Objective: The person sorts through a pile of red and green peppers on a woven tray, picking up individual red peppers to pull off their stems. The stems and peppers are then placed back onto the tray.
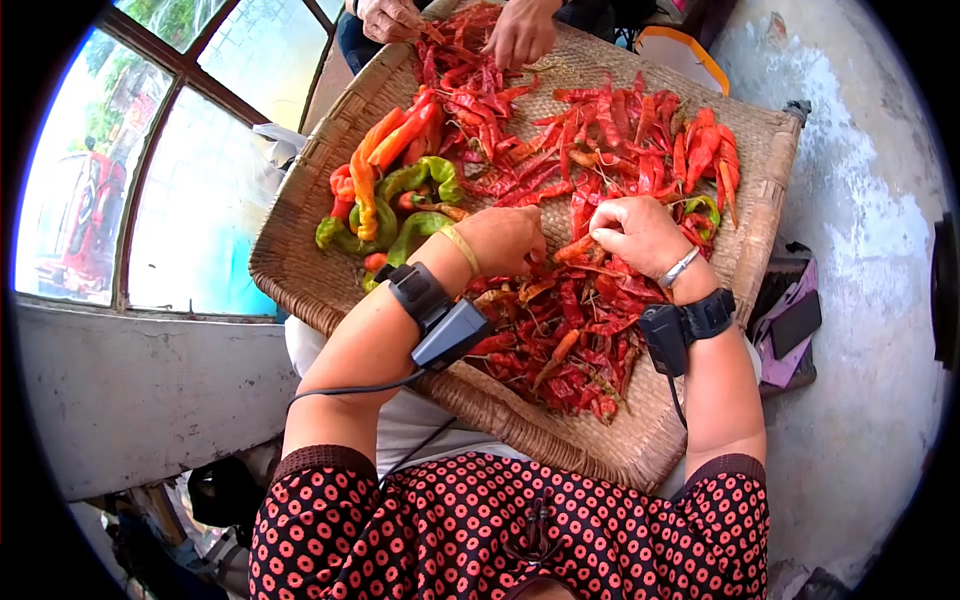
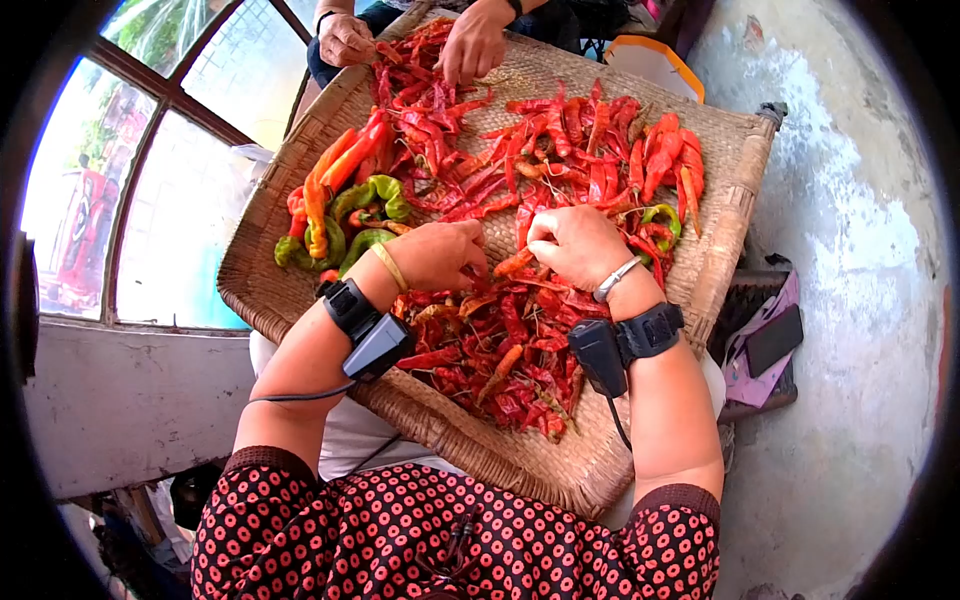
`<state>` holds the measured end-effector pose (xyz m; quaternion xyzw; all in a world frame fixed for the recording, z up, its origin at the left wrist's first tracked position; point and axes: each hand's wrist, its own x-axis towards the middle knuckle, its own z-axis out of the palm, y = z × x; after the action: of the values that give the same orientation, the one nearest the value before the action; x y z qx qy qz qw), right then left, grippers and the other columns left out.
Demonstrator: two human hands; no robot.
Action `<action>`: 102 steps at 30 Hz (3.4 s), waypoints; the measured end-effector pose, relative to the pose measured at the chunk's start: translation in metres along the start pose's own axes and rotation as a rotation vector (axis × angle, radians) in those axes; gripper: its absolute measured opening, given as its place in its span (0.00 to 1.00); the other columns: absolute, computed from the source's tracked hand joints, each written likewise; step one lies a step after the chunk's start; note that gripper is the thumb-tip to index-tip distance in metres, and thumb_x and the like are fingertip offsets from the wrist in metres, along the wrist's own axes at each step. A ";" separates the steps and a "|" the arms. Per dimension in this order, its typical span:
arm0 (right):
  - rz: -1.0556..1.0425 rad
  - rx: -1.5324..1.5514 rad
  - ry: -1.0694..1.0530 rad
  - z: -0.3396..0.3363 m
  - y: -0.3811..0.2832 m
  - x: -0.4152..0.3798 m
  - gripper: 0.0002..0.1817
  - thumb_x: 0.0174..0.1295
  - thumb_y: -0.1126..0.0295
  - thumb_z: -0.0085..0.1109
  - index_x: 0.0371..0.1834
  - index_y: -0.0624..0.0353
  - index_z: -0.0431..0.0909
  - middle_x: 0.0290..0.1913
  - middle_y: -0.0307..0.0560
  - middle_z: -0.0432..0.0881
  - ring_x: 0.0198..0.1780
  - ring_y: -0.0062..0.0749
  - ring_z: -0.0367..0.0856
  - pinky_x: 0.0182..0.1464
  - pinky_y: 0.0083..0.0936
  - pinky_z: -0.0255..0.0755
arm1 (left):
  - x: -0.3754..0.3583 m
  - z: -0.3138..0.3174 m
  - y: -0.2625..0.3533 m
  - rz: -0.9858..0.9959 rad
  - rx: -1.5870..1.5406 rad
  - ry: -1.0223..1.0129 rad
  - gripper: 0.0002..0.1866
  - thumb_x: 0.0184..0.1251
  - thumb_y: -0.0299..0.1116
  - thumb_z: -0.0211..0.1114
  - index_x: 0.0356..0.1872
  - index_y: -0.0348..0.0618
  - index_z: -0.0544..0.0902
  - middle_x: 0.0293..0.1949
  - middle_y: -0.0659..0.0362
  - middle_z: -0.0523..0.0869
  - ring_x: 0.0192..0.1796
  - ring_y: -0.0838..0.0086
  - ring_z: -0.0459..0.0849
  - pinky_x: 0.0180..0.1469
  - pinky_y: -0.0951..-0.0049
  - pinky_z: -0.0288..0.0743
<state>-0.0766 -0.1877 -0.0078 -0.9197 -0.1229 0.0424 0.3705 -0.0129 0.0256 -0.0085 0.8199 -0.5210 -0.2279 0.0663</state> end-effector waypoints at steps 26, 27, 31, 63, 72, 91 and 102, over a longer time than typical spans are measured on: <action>0.088 0.631 0.200 -0.009 -0.001 -0.001 0.05 0.59 0.72 0.55 0.30 0.62 0.77 0.26 0.35 0.77 0.23 0.15 0.74 0.28 0.15 0.69 | -0.002 -0.030 -0.018 -0.020 -0.374 0.699 0.15 0.55 0.31 0.67 0.43 0.39 0.80 0.38 0.56 0.83 0.38 0.73 0.81 0.42 0.76 0.74; 0.091 0.632 0.198 -0.009 -0.002 -0.001 0.05 0.59 0.72 0.55 0.30 0.62 0.77 0.26 0.35 0.77 0.23 0.15 0.74 0.28 0.15 0.69 | 0.002 -0.027 -0.004 0.087 -0.312 0.730 0.14 0.54 0.31 0.67 0.42 0.39 0.81 0.37 0.55 0.83 0.37 0.73 0.81 0.41 0.75 0.74; 0.050 0.687 0.052 -0.011 -0.010 -0.004 0.05 0.60 0.73 0.53 0.33 0.62 0.76 0.27 0.34 0.76 0.26 0.14 0.73 0.30 0.14 0.69 | 0.015 -0.006 0.005 0.138 -0.413 0.601 0.12 0.55 0.30 0.67 0.39 0.38 0.81 0.32 0.56 0.83 0.34 0.76 0.80 0.38 0.76 0.73; -0.028 -0.356 -0.127 0.010 0.006 -0.005 0.08 0.48 0.67 0.54 0.25 0.58 0.78 0.28 0.51 0.80 0.35 0.46 0.78 0.39 0.39 0.71 | 0.025 0.016 -0.032 -0.273 0.354 0.645 0.21 0.49 0.43 0.66 0.44 0.45 0.78 0.40 0.54 0.77 0.45 0.60 0.74 0.49 0.65 0.69; 0.029 0.187 0.210 -0.006 0.005 -0.001 0.11 0.49 0.66 0.56 0.31 0.61 0.80 0.30 0.52 0.81 0.34 0.42 0.80 0.38 0.31 0.73 | 0.011 -0.003 -0.001 0.081 0.065 0.631 0.10 0.53 0.37 0.65 0.32 0.41 0.82 0.39 0.53 0.79 0.40 0.58 0.76 0.43 0.63 0.72; 0.170 0.613 0.175 -0.010 0.000 0.001 0.10 0.55 0.69 0.55 0.34 0.66 0.76 0.27 0.40 0.79 0.28 0.22 0.77 0.31 0.21 0.71 | -0.015 -0.041 -0.011 -0.171 -1.014 0.661 0.17 0.70 0.42 0.52 0.37 0.39 0.83 0.26 0.66 0.81 0.24 0.87 0.70 0.28 0.85 0.66; 0.159 0.599 0.177 -0.008 0.000 0.002 0.09 0.56 0.69 0.56 0.33 0.65 0.76 0.24 0.39 0.78 0.24 0.19 0.76 0.28 0.20 0.71 | 0.000 -0.041 -0.038 -0.311 -1.701 1.095 0.11 0.69 0.39 0.52 0.38 0.41 0.75 0.36 0.60 0.82 0.33 0.79 0.80 0.32 0.81 0.74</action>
<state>-0.0732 -0.1923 -0.0019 -0.7767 0.0002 0.0252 0.6294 0.0368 0.0378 0.0152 0.5516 0.0272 -0.1224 0.8246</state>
